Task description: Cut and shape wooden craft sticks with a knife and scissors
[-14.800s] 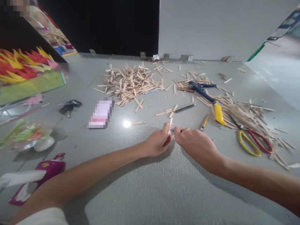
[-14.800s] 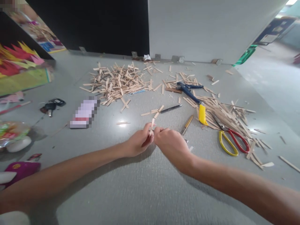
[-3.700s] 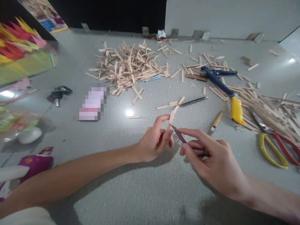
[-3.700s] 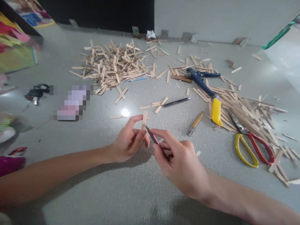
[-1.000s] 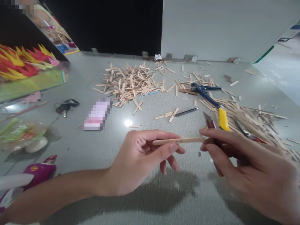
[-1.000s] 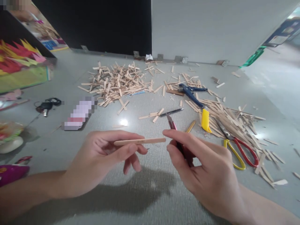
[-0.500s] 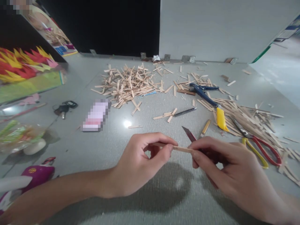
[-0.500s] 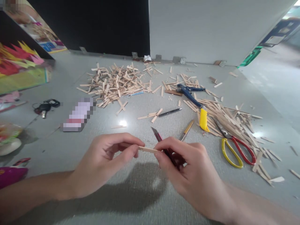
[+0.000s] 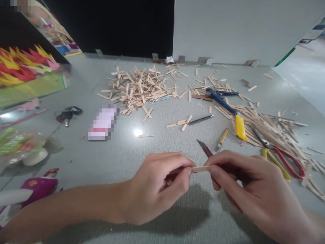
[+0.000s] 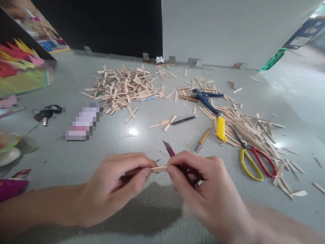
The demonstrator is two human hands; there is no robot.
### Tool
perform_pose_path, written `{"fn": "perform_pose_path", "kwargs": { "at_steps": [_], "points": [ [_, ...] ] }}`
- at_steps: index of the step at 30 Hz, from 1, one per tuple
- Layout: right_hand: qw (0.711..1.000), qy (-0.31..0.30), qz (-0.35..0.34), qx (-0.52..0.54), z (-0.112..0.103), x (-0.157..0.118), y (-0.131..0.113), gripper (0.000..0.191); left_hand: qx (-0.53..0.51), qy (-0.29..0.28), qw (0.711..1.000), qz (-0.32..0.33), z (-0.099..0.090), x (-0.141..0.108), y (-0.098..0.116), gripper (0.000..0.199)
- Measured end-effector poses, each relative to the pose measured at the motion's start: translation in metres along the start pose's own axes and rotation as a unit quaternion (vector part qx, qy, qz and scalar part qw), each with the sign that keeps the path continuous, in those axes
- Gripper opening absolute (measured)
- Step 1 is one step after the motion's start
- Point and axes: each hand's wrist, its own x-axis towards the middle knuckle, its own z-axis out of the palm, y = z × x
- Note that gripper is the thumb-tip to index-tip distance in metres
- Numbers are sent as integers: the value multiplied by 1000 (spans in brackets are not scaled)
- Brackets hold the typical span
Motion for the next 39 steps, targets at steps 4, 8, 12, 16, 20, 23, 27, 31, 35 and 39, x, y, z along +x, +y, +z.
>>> {"fn": "perform_pose_path", "kwargs": {
  "at_steps": [4, 8, 12, 16, 20, 23, 27, 31, 35, 39],
  "points": [
    [999, 8, 16, 32, -4, 1, 0, 21, -57, -52, 995, -64, -3, 1, 2, 26],
    [993, 117, -21, -8, -2, -4, 11, 7, -92, -91, 982, -135, -5, 2, 1, 34],
    [953, 236, -102, -157, 1, -8, 25, 31, -126, -82, 970, -191, -4, 4, 0, 37],
    [928, 129, -222, -270, 1, -4, 28, 16, -143, -59, 967, -204, -1, 4, -3, 35],
    [934, 62, -240, -257, 3, 3, 25, 21, -134, -56, 969, -201, 0, 4, -4, 33],
    [959, 12, -188, -212, 4, 4, 22, 26, -128, -51, 973, -187, 1, 4, -6, 32],
    [978, -51, -125, -159, 6, 2, 21, 29, -120, -52, 976, -172, 0, 5, -6, 35],
    [977, -58, -105, -174, 9, -1, 25, 34, -108, -59, 979, -164, -1, 6, -6, 42],
    [980, -49, -90, -172, 14, -2, 30, 35, -103, -59, 980, -160, 0, 7, -10, 44],
    [980, -23, -69, -188, 13, 3, 36, 31, -122, -51, 977, -168, 2, 8, -15, 36]
  ]
}}
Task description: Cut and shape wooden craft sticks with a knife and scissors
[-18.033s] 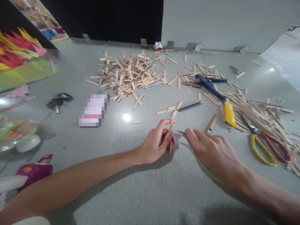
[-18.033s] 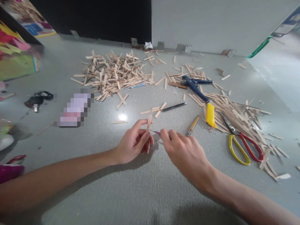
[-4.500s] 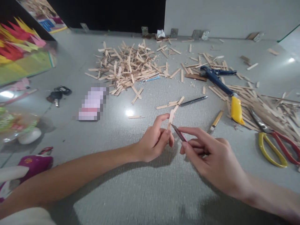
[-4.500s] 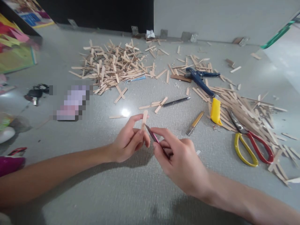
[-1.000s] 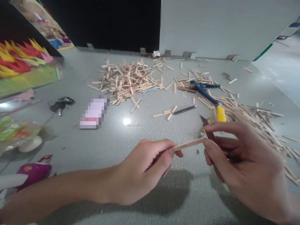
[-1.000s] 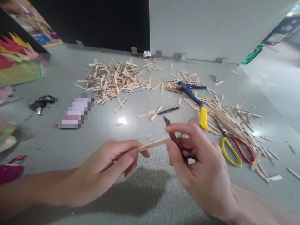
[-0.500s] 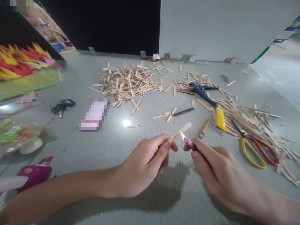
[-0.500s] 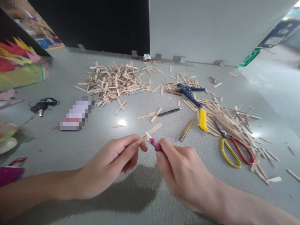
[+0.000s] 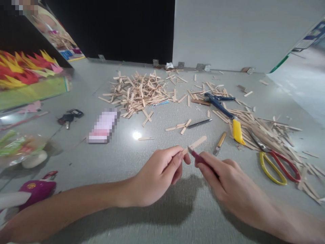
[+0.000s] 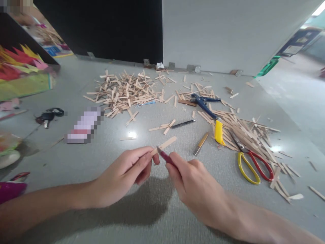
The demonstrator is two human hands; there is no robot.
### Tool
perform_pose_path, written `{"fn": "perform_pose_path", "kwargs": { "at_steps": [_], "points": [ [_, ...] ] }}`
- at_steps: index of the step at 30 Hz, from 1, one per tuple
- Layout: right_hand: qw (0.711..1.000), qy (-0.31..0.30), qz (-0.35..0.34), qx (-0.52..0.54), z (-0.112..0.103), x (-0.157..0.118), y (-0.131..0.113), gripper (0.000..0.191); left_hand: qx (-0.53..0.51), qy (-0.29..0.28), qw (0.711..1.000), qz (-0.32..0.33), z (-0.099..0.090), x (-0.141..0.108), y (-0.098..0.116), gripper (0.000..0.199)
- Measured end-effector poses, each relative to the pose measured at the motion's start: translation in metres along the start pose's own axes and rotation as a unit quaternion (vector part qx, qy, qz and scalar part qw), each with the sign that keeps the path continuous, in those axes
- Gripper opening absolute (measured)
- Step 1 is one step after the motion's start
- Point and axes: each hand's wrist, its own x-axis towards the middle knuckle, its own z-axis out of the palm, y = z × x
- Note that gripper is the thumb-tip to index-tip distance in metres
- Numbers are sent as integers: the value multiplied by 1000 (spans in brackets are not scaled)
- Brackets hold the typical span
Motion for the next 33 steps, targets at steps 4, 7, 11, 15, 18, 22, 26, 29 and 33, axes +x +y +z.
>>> {"fn": "perform_pose_path", "kwargs": {
  "at_steps": [4, 7, 11, 15, 18, 22, 26, 29, 33],
  "points": [
    [1000, -3, 27, 12, -4, 6, 7, 31, 2, 14, 1000, -3, 0, 1, -2, 35],
    [999, -27, 25, 28, -3, 4, 6, 33, 10, 20, 1000, 4, -1, 1, -2, 36],
    [998, -40, 12, 39, 2, 1, 1, 33, 15, 20, 1000, 17, -1, 2, -2, 37],
    [999, -34, 13, 40, 3, 0, -1, 31, 10, 9, 1000, 17, 1, 1, -1, 36],
    [999, -30, 12, 39, 1, -1, -4, 31, 5, 6, 1000, 23, 1, 2, -1, 35],
    [998, 3, 39, 48, -5, 6, 3, 33, 6, 4, 999, 44, 0, 1, -3, 33],
    [992, 57, 94, 56, -16, 26, 26, 38, 3, -15, 998, 64, 1, -5, 1, 32],
    [992, 56, 98, 61, -19, 34, 34, 34, 12, 7, 998, 59, 2, -8, 4, 31],
    [993, 75, 67, 68, -13, 27, 25, 26, -23, 19, 1000, 3, 2, -3, 1, 26]
  ]
}}
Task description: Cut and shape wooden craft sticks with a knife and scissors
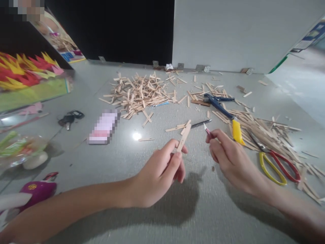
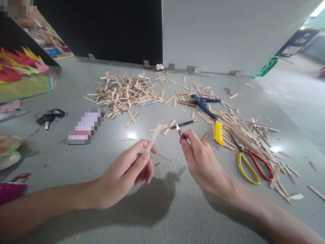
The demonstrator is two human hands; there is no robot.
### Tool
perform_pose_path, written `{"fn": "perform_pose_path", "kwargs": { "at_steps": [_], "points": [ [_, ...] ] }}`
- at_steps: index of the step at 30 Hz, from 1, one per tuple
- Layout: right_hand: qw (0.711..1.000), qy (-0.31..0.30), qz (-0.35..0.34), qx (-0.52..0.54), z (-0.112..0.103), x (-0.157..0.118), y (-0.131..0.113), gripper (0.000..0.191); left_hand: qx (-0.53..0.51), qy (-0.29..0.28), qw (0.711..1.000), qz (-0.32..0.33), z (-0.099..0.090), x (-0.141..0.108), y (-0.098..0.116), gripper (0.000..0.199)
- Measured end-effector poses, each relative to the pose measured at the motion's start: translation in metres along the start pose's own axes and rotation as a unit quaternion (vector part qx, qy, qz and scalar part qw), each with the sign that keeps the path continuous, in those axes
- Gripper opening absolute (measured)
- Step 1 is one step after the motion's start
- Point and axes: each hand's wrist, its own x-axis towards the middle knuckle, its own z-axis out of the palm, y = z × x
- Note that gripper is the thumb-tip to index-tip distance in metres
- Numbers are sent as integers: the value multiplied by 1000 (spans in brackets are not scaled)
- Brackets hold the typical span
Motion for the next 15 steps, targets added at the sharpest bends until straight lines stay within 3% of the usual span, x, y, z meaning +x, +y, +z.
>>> {"fn": "perform_pose_path", "kwargs": {
  "at_steps": [4, 7, 11, 15],
  "points": [
    [998, 14, -55, 5, 10, -7, 0, 26, 23, 25, 999, -15, -5, 14, -10, 35],
    [996, 29, -89, -13, 23, -6, 11, 28, 9, 35, 998, -44, -9, 27, -20, 25],
    [993, 84, -77, -32, 39, -2, 25, 27, -94, -58, 989, -100, -10, 37, -28, 15],
    [989, 135, -47, -43, 47, -4, 32, 26, -164, -81, 976, -119, -9, 37, -31, 17]
  ]
}}
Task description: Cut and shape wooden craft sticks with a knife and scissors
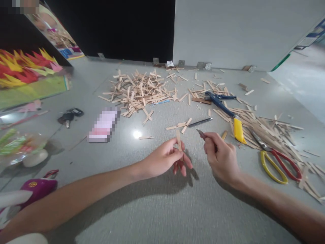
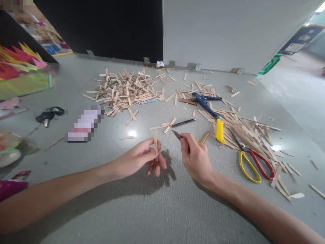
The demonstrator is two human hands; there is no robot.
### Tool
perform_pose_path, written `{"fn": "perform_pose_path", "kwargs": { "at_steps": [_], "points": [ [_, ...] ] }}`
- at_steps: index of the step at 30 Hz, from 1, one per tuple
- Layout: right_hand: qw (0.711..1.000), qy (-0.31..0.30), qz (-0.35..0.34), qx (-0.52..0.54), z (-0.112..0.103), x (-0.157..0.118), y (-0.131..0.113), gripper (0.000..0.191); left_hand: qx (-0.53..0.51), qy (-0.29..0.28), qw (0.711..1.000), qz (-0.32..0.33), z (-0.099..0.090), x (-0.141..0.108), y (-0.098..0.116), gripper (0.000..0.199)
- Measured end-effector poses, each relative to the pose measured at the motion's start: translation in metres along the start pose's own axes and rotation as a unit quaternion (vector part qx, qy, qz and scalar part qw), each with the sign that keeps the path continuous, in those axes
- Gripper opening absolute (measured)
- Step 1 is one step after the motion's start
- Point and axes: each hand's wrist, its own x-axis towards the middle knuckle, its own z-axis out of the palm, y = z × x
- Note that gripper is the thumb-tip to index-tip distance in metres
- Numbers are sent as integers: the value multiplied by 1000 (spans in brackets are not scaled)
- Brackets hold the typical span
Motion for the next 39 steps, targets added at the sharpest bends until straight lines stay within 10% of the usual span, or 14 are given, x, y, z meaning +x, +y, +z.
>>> {"fn": "perform_pose_path", "kwargs": {
  "at_steps": [8, 15, 39],
  "points": [
    [987, -59, -144, 32, 9, -9, 15, 28, 41, 58, 997, -8, -10, 9, -6, 39],
    [955, -127, -264, 40, 13, -10, 27, 28, 109, 118, 985, 55, -20, 10, -1, 14],
    [952, -150, -229, -137, 12, -15, 10, 46, 159, 75, 983, -48, -40, 24, -1, 32]
  ]
}}
